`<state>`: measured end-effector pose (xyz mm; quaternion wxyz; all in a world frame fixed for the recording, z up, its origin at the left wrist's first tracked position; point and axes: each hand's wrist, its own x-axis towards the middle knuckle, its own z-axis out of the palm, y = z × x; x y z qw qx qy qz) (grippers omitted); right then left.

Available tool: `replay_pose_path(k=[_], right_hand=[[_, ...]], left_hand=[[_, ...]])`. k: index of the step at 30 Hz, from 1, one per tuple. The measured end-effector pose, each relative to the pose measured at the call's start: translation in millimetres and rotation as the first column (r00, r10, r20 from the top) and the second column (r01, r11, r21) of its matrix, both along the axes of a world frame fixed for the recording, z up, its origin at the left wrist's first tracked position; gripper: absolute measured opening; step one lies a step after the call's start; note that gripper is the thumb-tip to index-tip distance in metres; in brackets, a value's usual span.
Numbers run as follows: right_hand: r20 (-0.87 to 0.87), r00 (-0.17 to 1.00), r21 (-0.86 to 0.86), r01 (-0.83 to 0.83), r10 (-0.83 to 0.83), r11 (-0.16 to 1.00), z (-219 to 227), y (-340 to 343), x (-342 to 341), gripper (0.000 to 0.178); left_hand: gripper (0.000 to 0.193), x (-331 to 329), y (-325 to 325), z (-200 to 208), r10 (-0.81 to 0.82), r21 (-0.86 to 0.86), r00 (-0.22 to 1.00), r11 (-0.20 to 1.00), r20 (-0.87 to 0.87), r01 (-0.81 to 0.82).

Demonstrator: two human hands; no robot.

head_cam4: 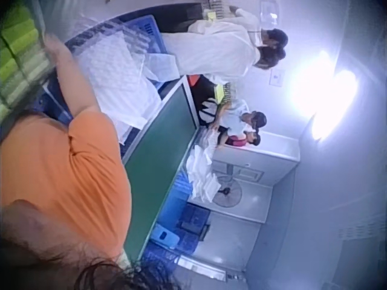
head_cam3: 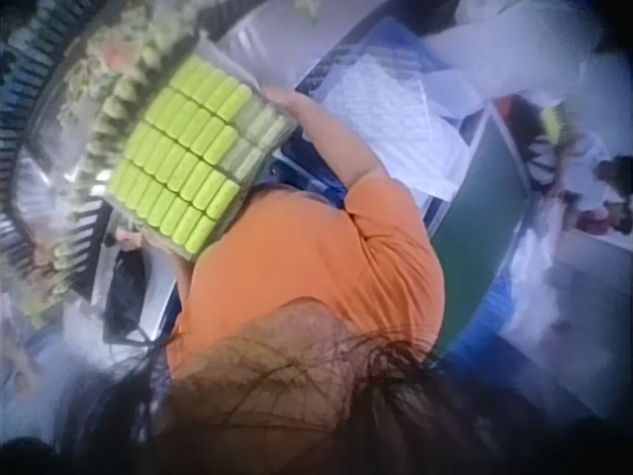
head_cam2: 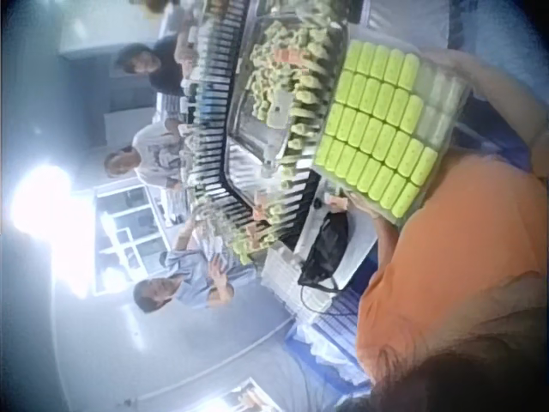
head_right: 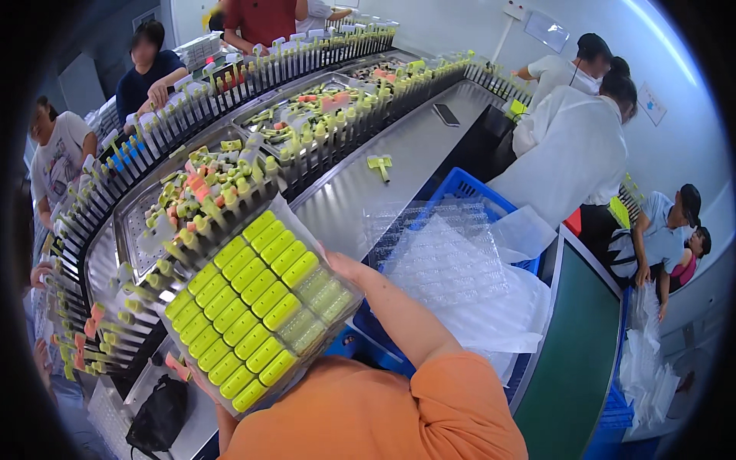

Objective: The person places a filled plastic tray onto the conveyor table, takes an empty plastic tray from a bin, and packs parts picked from the rotating line into the tray slots by hand.

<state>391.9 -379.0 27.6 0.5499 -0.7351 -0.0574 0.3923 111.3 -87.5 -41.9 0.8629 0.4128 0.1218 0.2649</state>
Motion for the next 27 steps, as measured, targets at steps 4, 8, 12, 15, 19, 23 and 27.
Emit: replay_pose_path(k=[4, 8, 12, 15, 19, 23, 27], right_hand=[[-0.051, 0.998, 0.074, 0.049, -0.045, 0.996, -2.1, 1.9, -0.9, 0.084], [0.012, 1.0, 0.088, -0.017, 0.016, 0.996, -12.1, 0.3, -0.9, 0.083], [-0.098, 0.995, 0.138, -0.005, 0.019, 0.99, -21.3, 0.4, 1.5, 0.083], [-0.122, 0.993, 0.199, 0.026, -0.001, 0.98, -22.3, -0.2, -1.4, 0.083], [-0.053, 0.999, 0.213, 0.005, 0.007, 0.977, -34.6, -5.0, 2.5, 0.083], [-0.041, 0.999, 0.13, -0.008, 0.013, 0.992, -29.6, -3.2, 3.1, 0.082], [0.03, 0.999, 0.084, -0.029, 0.026, 0.996, -26.2, -2.6, 2.4, 0.083]], left_hand=[[0.048, 5.6, 1.6, 2.9, -0.015, -0.017, 1.0, 1.0, -0.008, 0.015], [0.048, 4.5, 14.7, -0.2, 0.007, -0.034, 1.0, 0.999, 0.028, -0.006], [0.048, 9.5, -1.9, 11.0, 0.056, -0.045, 0.995, 0.998, 0.08, -0.053], [0.047, 13.1, 4.6, 16.0, 0.085, -0.055, 0.99, 0.995, 0.114, -0.079], [0.047, 25.3, 13.5, 27.0, 0.077, -0.06, 0.987, 0.996, 0.142, -0.069], [0.047, 12.4, 8.0, 15.5, 0.06, -0.081, 0.987, 0.996, 0.151, -0.048], [0.047, 8.1, 3.3, 11.5, 0.054, -0.108, 0.986, 0.993, 0.158, -0.037]])
